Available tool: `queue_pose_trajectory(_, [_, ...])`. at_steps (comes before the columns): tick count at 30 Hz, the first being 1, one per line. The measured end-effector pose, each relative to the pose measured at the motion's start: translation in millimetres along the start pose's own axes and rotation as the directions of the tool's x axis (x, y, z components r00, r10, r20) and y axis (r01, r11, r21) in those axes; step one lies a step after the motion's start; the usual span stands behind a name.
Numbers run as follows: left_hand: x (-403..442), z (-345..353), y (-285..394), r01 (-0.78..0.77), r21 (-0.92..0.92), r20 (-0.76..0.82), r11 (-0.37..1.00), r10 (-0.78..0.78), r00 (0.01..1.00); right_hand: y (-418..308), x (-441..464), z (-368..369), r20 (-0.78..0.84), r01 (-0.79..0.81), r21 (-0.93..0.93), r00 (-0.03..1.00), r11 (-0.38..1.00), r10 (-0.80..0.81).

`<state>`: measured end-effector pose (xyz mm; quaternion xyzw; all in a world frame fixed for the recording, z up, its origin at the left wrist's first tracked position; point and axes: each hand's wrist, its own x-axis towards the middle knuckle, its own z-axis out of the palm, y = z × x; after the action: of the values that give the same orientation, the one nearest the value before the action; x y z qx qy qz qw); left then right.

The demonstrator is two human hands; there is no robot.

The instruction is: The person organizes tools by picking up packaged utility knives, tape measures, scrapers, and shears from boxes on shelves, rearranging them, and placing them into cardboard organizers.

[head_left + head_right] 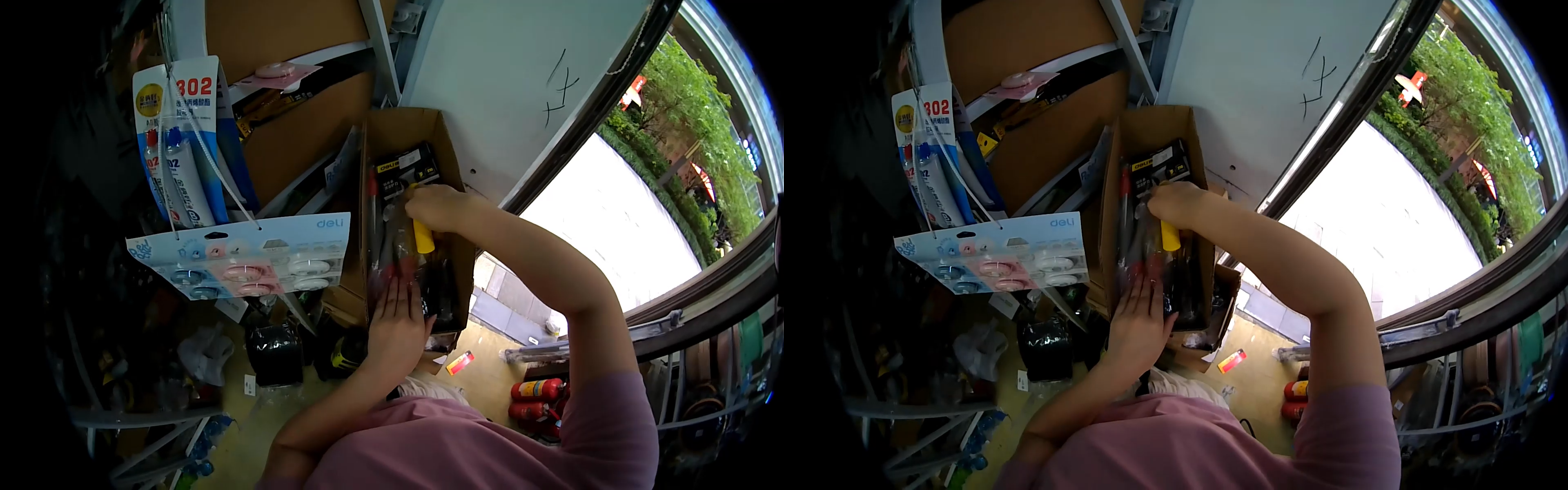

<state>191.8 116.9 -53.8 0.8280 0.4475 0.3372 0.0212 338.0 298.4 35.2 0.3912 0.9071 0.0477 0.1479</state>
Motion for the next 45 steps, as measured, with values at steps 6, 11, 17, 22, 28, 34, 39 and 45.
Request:
queue_pose_trajectory(6, [-11.4, -49.5, -20.7, -0.057, -0.421, -0.411, 0.905, -0.134, 0.902, 1.2, -16.3, -15.5, 0.005, 0.021, 0.121, 1.0, 0.992, -0.022])
queue_pose_trajectory(11, [-29.7, -51.0, -46.2, 0.166, -0.573, -0.342, 0.803, -0.418, 0.841, -34.2, -22.5, -15.5, -0.317, 0.404, 0.195, 0.888, 0.894, -0.332])
queue_pose_trajectory(17, [-28.4, -42.4, -31.2, 0.134, -0.454, -0.289, 0.881, -0.288, 0.913, -47.9, -30.5, -17.1, -0.187, 0.336, 0.23, 0.936, 0.913, -0.298])
queue_pose_trajectory(22, [-40.4, -36.9, -31.1, -0.063, -0.085, -0.289, 0.994, 0.036, 0.957, -79.4, -53.7, -0.6, -0.119, 0.58, 0.176, 0.815, 0.796, -0.567])
queue_pose_trajectory(28, [-48.5, -32.6, -32.5, -0.019, 0.003, -0.231, 1.0, 0.019, 0.973, -88.0, -71.0, 6.6, -0.092, 0.573, 0.069, 0.819, 0.817, -0.566])
queue_pose_trajectory(34, [-52.7, -30.8, -35.4, 0.027, -0.054, -0.214, 0.998, -0.038, 0.976, -92.3, -75.9, 10.6, -0.219, 0.539, 0.165, 0.837, 0.826, -0.502])
queue_pose_trajectory(39, [-49.0, -31.9, -36.0, 0.031, -0.051, -0.212, 0.998, -0.041, 0.976, -102.7, -69.0, 10.8, -0.215, 0.457, 0.127, 0.879, 0.88, -0.426])
queue_pose_trajectory(45, [-49.2, -31.6, -36.6, 0.055, -0.074, -0.186, 0.996, -0.068, 0.98, -101.7, -69.0, 7.7, -0.153, 0.408, 0.051, 0.905, 0.912, -0.396])
